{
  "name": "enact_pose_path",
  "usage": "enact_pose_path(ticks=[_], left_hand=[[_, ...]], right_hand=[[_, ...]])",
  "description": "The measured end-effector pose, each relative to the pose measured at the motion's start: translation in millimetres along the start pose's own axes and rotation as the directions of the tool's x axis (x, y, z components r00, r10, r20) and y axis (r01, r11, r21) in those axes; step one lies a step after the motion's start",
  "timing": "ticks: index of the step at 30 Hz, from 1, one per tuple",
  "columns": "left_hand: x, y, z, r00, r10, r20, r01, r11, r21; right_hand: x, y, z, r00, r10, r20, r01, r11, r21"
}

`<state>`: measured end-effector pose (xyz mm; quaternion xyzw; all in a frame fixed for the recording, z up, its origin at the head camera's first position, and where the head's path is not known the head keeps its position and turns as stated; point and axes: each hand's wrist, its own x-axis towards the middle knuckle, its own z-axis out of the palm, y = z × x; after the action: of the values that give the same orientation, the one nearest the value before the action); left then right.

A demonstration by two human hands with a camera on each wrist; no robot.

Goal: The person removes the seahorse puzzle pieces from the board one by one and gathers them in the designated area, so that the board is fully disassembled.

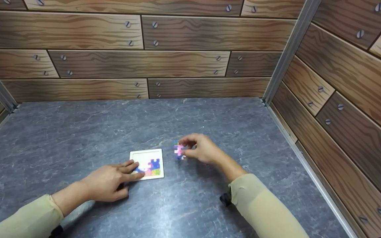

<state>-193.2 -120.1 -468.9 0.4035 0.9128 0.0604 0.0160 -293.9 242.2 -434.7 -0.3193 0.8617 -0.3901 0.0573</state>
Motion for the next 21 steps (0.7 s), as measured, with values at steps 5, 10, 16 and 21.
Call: enact_pose_path(ticks=[5, 10, 16, 21], left_hand=[[0.4, 0.0, -0.3, 1.000, 0.003, 0.000, -0.003, 1.000, 0.009], [0.4, -0.2, 0.1, 1.000, 0.008, -0.007, -0.007, 1.000, 0.016], [0.4, -0.6, 0.0, 1.000, 0.006, -0.003, -0.006, 1.000, 0.008], [0.3, -0.6, 0.9, 1.000, 0.003, -0.005, -0.003, 1.000, -0.001]], right_hand=[[-7.8, 8, -8, 1.000, 0.006, -0.014, -0.007, 1.000, -0.024], [-14.9, 16, -13, 1.000, 0.014, -0.027, -0.015, 1.000, -0.021], [-20.0, 25, -16, 0.999, 0.013, -0.035, -0.014, 1.000, -0.020], [-24.3, 31, -18, 0.999, 0.033, -0.023, -0.033, 0.999, -0.031]])
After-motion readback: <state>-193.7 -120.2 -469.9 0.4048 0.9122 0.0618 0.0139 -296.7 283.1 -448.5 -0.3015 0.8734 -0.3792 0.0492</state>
